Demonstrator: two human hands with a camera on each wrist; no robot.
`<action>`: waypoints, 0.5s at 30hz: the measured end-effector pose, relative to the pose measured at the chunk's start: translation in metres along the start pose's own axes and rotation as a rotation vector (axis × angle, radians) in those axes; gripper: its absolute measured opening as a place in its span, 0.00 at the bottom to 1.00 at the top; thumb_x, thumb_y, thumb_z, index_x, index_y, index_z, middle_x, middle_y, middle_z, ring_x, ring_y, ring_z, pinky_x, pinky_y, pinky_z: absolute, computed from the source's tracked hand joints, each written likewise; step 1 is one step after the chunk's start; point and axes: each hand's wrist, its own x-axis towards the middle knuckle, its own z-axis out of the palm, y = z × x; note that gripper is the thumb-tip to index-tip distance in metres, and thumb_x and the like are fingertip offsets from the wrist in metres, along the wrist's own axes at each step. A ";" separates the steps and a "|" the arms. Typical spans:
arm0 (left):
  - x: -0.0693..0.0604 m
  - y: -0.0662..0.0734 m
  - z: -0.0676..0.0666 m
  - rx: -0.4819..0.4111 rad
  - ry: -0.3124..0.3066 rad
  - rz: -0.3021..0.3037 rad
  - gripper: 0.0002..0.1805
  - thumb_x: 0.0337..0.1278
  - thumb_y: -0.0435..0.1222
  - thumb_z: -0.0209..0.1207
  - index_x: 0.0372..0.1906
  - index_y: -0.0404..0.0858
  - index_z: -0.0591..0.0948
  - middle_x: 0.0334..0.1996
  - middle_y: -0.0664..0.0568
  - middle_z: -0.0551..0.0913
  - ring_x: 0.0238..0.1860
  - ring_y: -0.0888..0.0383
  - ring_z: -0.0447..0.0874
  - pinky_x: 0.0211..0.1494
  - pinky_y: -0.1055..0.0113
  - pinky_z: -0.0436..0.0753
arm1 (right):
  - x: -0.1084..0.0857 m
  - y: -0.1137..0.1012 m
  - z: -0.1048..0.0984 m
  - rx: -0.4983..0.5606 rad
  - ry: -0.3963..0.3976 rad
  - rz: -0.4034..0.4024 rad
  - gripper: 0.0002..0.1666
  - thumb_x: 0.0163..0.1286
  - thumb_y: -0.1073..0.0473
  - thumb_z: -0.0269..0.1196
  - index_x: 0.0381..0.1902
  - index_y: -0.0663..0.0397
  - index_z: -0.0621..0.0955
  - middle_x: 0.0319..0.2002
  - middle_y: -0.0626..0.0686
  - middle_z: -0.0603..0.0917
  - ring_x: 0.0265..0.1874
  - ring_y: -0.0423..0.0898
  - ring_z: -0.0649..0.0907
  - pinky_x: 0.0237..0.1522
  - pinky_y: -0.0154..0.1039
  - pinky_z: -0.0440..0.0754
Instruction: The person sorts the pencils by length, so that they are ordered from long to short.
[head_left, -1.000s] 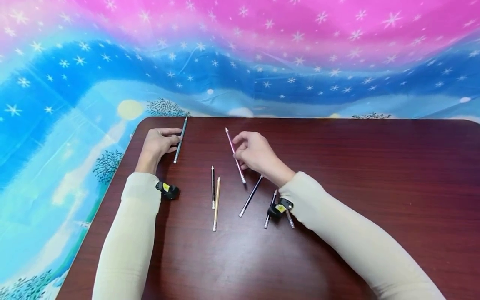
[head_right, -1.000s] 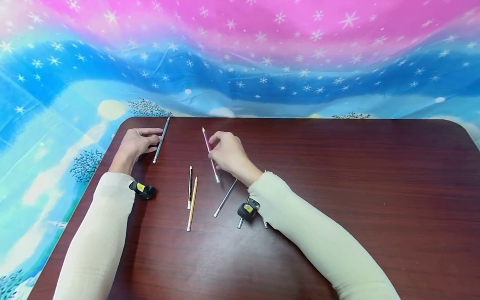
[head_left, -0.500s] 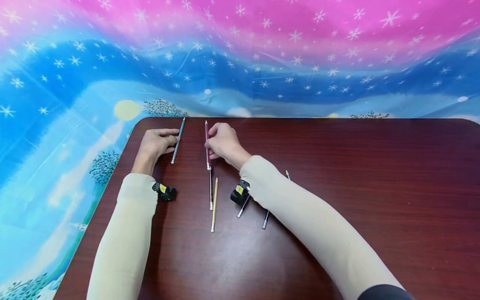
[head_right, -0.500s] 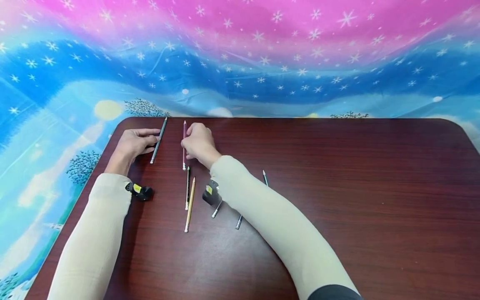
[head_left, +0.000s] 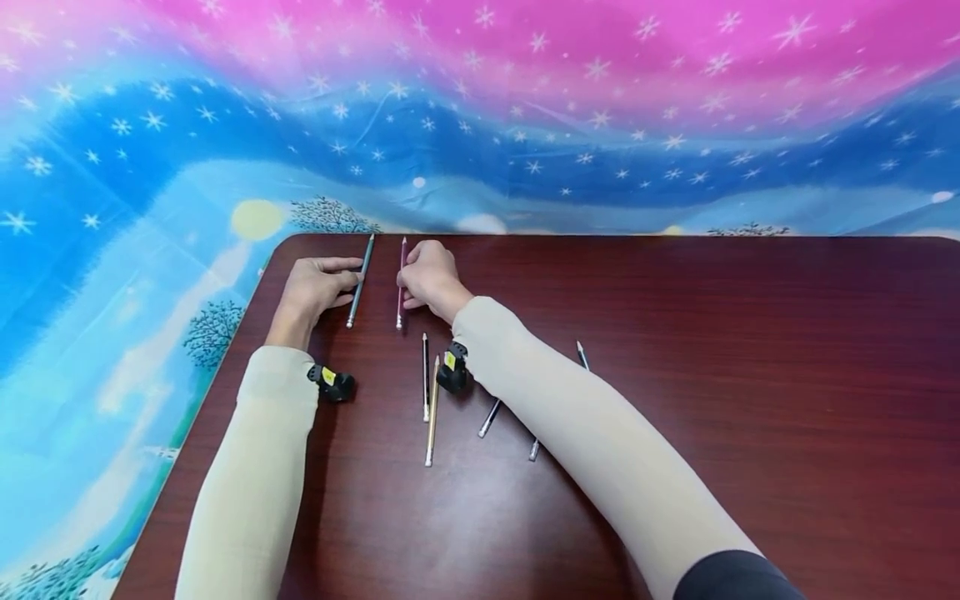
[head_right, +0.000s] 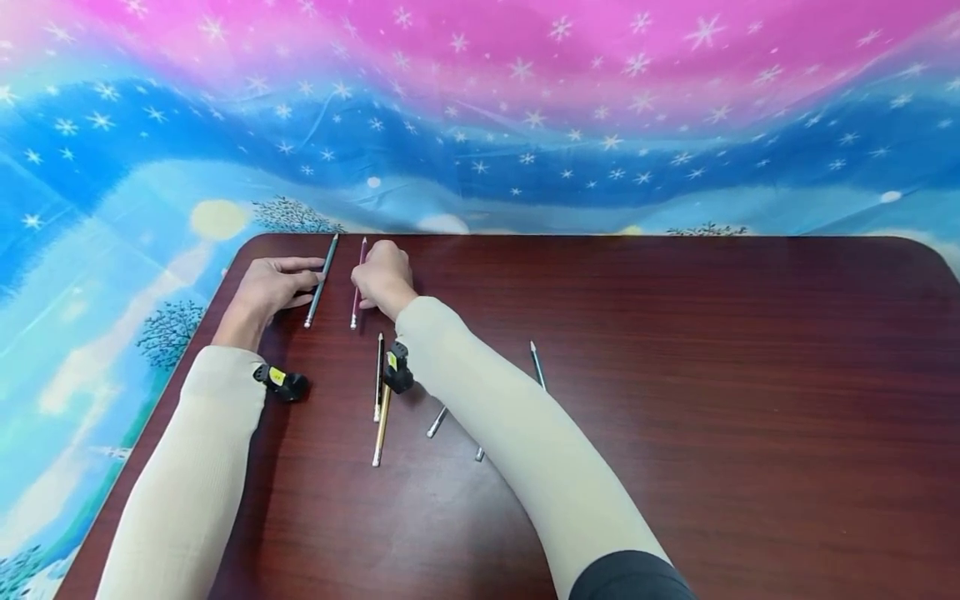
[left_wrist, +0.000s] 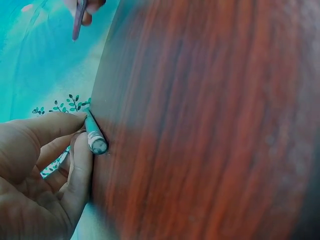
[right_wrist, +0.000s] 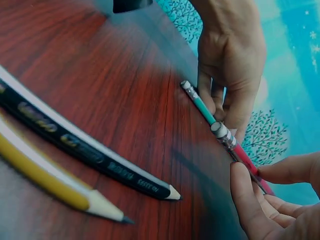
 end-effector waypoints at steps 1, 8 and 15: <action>0.000 0.000 0.001 -0.003 -0.001 0.002 0.22 0.75 0.39 0.61 0.70 0.47 0.81 0.68 0.44 0.81 0.61 0.58 0.84 0.48 0.75 0.88 | 0.002 0.000 0.001 0.000 0.006 0.001 0.14 0.70 0.75 0.62 0.52 0.64 0.76 0.35 0.57 0.81 0.18 0.46 0.79 0.29 0.41 0.91; 0.001 0.001 0.001 -0.013 0.009 0.005 0.22 0.75 0.37 0.60 0.70 0.46 0.81 0.66 0.42 0.83 0.62 0.56 0.84 0.48 0.76 0.88 | 0.010 0.002 0.014 0.016 0.023 0.025 0.09 0.69 0.76 0.60 0.44 0.64 0.76 0.26 0.55 0.77 0.17 0.47 0.78 0.31 0.45 0.92; 0.001 0.001 0.001 -0.020 0.008 0.001 0.22 0.75 0.37 0.60 0.70 0.47 0.81 0.67 0.43 0.82 0.62 0.56 0.83 0.49 0.75 0.88 | 0.017 0.000 0.024 -0.136 0.031 0.042 0.03 0.74 0.68 0.60 0.38 0.59 0.77 0.27 0.54 0.79 0.17 0.46 0.81 0.27 0.40 0.90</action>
